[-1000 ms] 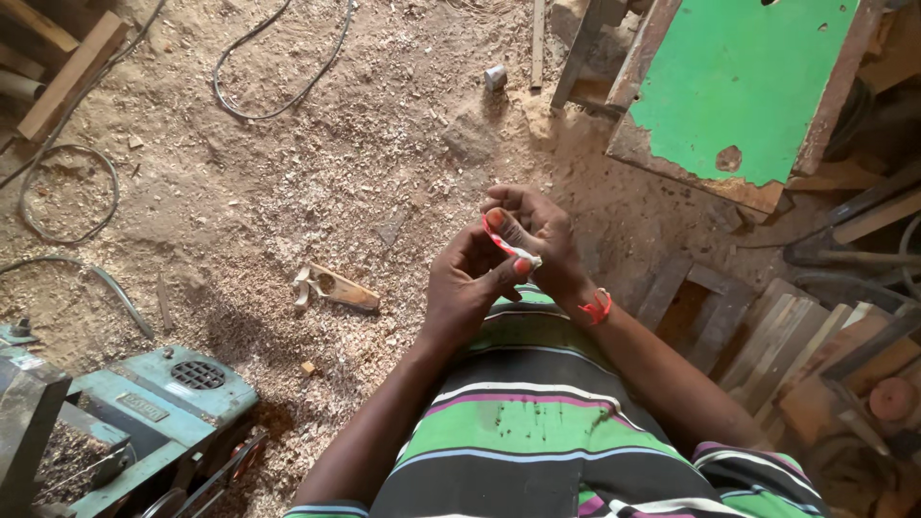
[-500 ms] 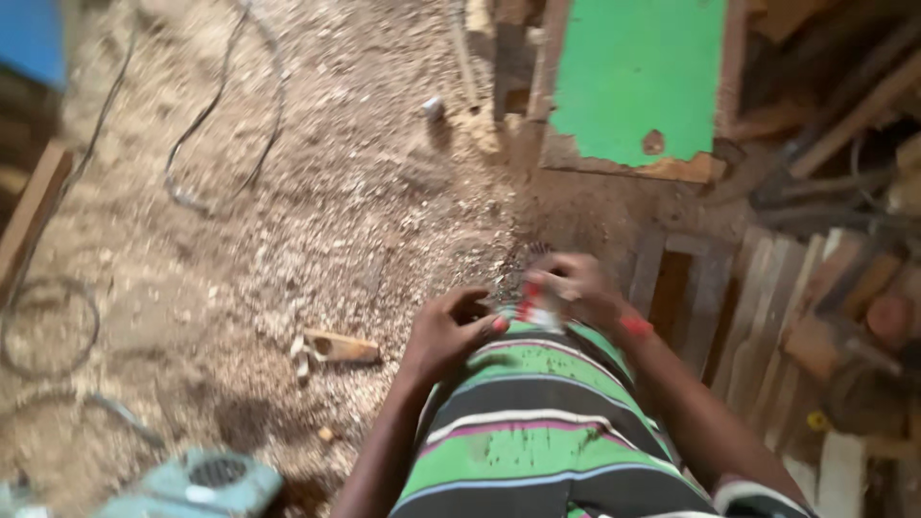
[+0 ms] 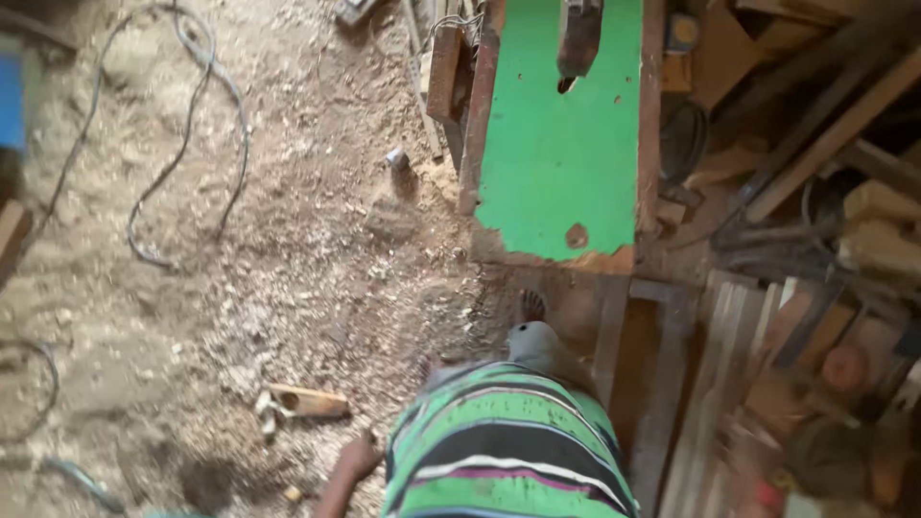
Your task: The person opens a small packet, carries a rough wooden plank to a bandsaw, and guides the plank lengthwise through the moving blade with both hands, cutting it into a narrower board. The cutting continues through the end of the clip.
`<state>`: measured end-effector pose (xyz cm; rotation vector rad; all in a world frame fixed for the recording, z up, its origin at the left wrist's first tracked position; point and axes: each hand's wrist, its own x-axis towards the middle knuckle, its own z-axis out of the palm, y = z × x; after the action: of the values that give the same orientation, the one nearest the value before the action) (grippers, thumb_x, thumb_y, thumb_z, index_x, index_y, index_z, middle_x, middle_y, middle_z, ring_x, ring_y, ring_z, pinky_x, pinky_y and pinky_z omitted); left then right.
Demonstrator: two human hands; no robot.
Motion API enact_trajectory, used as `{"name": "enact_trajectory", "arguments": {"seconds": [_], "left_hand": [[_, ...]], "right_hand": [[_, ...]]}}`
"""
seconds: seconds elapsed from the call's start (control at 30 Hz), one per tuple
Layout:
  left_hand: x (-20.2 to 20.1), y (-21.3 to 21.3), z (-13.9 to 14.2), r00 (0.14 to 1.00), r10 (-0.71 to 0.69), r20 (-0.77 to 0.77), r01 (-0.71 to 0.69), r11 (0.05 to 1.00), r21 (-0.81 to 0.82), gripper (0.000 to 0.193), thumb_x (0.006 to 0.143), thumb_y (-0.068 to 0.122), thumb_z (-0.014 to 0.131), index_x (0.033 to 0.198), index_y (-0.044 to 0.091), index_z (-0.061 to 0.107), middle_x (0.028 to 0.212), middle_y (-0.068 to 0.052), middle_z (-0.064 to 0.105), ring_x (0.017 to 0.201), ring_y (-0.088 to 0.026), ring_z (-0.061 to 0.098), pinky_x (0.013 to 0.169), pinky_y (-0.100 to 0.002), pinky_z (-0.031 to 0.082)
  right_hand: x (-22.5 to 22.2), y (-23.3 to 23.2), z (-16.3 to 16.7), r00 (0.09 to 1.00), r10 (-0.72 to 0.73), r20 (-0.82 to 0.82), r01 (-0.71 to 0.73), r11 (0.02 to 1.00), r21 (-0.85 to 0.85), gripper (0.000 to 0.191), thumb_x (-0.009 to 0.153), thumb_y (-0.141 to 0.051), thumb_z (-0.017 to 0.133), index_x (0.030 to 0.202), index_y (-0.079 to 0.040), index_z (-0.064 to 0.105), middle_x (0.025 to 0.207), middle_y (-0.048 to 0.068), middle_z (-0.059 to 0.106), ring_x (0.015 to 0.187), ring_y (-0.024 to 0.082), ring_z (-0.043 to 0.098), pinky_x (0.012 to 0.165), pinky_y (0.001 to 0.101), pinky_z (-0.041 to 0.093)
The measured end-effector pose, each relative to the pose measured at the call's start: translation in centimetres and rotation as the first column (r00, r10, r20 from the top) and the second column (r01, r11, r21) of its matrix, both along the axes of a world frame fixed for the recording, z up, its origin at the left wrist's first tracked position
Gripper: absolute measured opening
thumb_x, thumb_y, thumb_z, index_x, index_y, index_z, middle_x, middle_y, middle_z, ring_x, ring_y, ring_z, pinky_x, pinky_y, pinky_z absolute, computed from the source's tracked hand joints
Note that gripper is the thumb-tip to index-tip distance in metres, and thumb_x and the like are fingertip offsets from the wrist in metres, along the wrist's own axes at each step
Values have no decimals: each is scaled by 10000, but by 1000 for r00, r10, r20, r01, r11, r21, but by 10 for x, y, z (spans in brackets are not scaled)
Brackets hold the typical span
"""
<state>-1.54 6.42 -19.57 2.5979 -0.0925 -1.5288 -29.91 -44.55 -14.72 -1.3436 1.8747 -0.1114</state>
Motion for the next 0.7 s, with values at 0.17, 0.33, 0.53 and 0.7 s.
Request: {"name": "enact_trajectory", "arguments": {"seconds": [0.17, 0.33, 0.53, 0.7], "left_hand": [[76, -80, 27, 934, 283, 216, -213, 930, -300, 709, 842, 630, 658, 1230, 37, 683, 1205, -240, 714, 1136, -389, 685, 974, -475, 527], [206, -163, 72, 816, 347, 462, -83, 861, -502, 522, 884, 410, 721, 1255, 46, 671, 1165, -204, 725, 1082, -347, 706, 925, -449, 561], [387, -266, 118, 712, 102, 694, 359, 797, -485, 647, 851, 418, 800, 1353, 63, 600, 1310, -210, 649, 1111, -337, 684, 959, -431, 563], [527, -386, 128, 488, -102, 867, 666, 685, -295, 1218, 665, 572, 912, 1557, 17, 295, 1603, -254, 291, 1465, -376, 317, 1163, -491, 330]], "right_hand": [[141, -20, -12, 888, 219, 404, -163, 972, -167, 387, 965, -198, 681, 1301, -7, 682, 1114, 43, 709, 957, 145, 660, 798, 308, 540], [251, -4, 14, 773, 455, 443, -177, 824, -538, 445, 1030, -271, 665, 1364, 20, 618, 1268, 125, 680, 1146, 212, 653, 998, 331, 509], [306, 21, 45, 836, 523, -163, -490, 581, -650, 611, 1065, -501, 593, 1383, 21, 607, 1346, 264, 648, 1229, 428, 616, 1026, 499, 485], [327, 30, 26, 927, 360, -101, -318, 615, -721, 725, 1062, -563, 560, 1412, 72, 583, 1335, 300, 614, 1217, 460, 581, 1016, 530, 465]]}}
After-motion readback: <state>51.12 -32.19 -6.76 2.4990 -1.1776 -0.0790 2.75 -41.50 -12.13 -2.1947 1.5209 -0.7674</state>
